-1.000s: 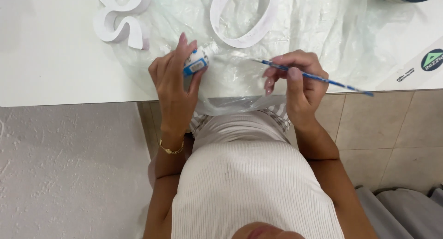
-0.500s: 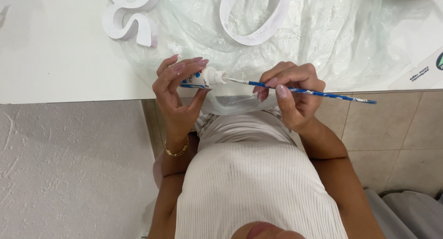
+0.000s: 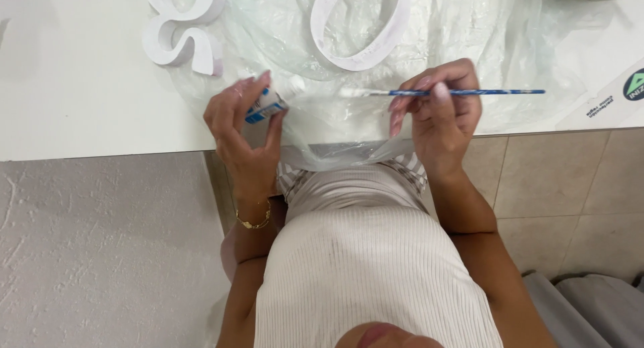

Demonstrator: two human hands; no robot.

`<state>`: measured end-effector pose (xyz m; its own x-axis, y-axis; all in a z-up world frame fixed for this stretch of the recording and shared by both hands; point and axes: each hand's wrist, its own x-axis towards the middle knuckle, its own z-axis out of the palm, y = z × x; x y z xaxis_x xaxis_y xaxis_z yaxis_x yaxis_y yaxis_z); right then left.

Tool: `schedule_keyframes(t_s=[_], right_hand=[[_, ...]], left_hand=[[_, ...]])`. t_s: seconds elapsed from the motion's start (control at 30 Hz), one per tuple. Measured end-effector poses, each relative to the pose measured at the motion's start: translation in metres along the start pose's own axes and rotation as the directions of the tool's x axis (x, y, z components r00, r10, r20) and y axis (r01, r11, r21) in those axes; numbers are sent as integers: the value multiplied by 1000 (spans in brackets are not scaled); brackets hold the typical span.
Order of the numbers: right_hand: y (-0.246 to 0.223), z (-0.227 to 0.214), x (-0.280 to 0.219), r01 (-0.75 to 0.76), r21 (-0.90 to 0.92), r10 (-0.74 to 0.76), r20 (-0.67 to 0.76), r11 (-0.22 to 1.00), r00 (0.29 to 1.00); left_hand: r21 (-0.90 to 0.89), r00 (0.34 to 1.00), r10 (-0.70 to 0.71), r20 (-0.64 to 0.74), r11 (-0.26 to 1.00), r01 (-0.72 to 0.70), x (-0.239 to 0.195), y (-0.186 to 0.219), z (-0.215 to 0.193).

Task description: The person paints a white foam letter 'O' with white paint using a blue paintbrush. They dip the brush into a small bottle of paint and apply it to the letter's surface, rotating the object to cover different areas. The person briefly touches their face before resuming the painting task.

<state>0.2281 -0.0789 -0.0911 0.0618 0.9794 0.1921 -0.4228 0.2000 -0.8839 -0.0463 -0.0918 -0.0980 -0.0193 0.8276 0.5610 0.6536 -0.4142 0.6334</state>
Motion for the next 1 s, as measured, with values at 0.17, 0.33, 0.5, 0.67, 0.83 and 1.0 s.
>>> schedule_keyframes(t_s=[0.17,0.33,0.5,0.67,0.83,1.0], right_hand=[[-9,-30,2,39,-58,-44,-101,998,994],[-22,-44,8,98,-261,-127,-98,960,987],[-33,-36,13,28,-358,-79,-129,933,989],[-33,-42,12,42,-365,-105,-154,930,982],[-42,-49,12,37,-391,-67,-63,920,996],[-49,-39,11,-67,-370,76,10,927,997]], left_hand=[[194,998,-50,45,980,40,1,2,1],[203,972,38,233,975,-87,-3,24,4],[155,878,233,418,934,-322,15,48,42],[150,850,245,466,925,-349,23,54,57],[175,839,93,536,960,-219,26,58,65],[156,815,40,579,975,-158,19,55,64]])
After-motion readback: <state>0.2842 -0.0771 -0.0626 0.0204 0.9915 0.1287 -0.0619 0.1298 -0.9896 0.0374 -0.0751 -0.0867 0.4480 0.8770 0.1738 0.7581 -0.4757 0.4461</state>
